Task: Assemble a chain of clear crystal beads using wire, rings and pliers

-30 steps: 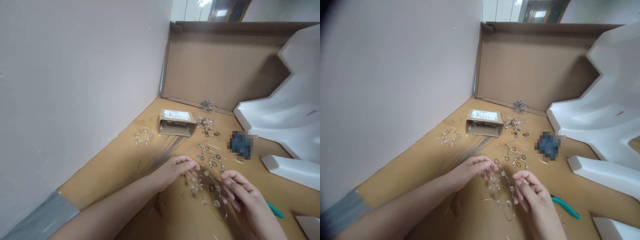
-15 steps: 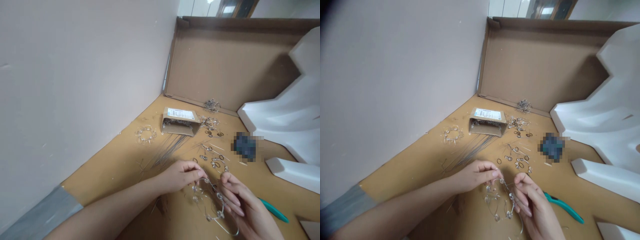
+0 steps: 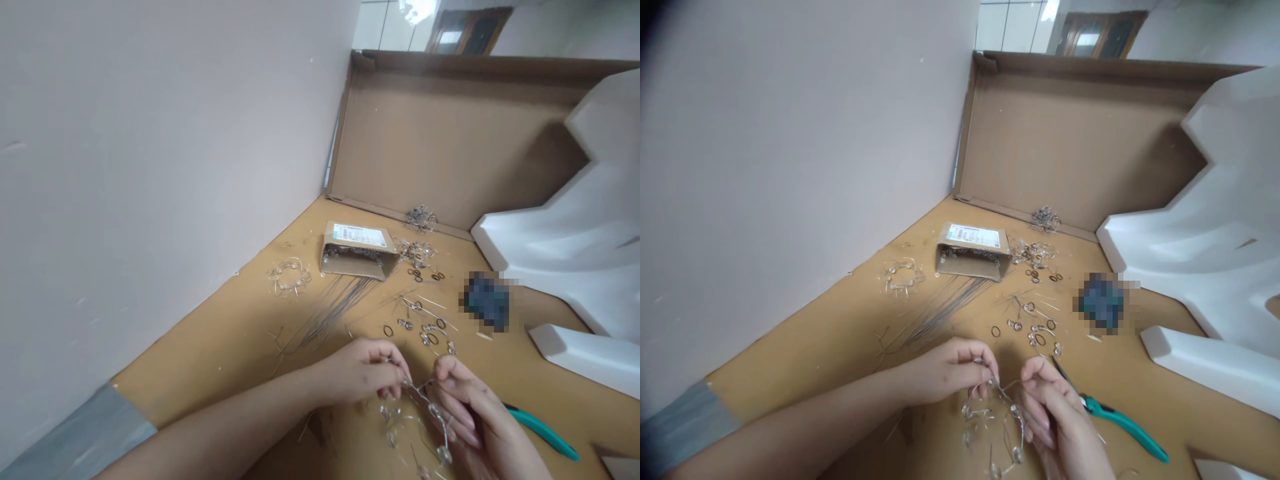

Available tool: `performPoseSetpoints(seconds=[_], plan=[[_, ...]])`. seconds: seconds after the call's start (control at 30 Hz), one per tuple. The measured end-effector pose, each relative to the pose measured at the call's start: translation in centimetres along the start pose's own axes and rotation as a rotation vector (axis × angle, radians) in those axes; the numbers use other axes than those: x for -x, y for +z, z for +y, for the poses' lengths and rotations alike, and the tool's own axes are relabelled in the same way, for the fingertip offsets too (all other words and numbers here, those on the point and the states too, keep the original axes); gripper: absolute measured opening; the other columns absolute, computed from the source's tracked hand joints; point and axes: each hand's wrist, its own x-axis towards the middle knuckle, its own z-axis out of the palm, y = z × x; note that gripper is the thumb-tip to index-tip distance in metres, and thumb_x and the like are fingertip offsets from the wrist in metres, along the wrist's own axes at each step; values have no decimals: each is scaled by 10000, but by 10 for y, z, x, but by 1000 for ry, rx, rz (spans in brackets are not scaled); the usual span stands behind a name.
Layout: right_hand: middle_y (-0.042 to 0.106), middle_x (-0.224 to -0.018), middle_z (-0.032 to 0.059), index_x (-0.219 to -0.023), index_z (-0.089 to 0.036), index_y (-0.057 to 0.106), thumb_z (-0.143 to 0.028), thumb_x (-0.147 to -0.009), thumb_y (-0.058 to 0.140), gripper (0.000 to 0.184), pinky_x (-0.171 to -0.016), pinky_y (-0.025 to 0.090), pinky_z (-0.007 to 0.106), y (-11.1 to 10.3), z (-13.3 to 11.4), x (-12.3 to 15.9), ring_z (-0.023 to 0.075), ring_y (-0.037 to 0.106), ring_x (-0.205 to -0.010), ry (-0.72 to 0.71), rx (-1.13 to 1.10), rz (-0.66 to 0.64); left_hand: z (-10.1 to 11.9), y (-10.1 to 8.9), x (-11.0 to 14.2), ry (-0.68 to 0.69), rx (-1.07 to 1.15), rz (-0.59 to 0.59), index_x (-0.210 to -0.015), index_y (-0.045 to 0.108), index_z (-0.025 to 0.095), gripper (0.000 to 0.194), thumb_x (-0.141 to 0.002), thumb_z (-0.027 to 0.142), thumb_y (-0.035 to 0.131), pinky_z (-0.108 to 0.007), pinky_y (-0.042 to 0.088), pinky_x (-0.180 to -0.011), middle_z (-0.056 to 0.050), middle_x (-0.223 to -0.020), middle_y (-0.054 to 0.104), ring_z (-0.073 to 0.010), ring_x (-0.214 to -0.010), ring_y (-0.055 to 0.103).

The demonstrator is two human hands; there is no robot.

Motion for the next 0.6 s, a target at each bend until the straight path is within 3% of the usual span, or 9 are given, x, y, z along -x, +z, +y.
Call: performPoseSetpoints(seconds=[0.13, 0.23, 0.4, 0.6], plan=[[193, -448, -114, -693, -205, 579, -351, -756, 625, 166, -406, 266, 163, 4, -1, 3, 61, 73, -437, -30, 78, 49, 3, -2, 0, -4, 27, -15, -741, 561, 132, 115, -790, 210, 492, -228, 403, -642, 23, -637, 545, -70, -594, 494], [191, -453, -109, -684, -206, 578, -384, -722, 654, 197, -416, 279, 168, 6, 1, 3, 70, 99, -449, -60, 134, 97, 1, 1, 1, 10, 3, 40, -749, 549, 142, 36, -720, 161, 559, -202, 370, -596, 40, -623, 515, -62, -585, 462], [189, -460, -104, -675, -203, 580, -377, -724, 654, 195, -419, 270, 173, 8, 3, 3, 79, 111, -464, -87, 146, 122, 0, 7, 3, 79, -145, 177, -709, 534, 145, 123, -624, 57, 544, -193, 345, -557, 44, -608, 479, -61, -564, 412], [185, -460, -110, -679, -212, 571, -356, -732, 634, 166, -391, 261, 168, 6, -2, 2, 73, 76, -450, -76, 144, 118, 2, 7, 4, 79, -168, 203, -695, 517, 158, 97, -621, 106, 551, -204, 361, -563, 40, -600, 471, -77, -572, 417]])
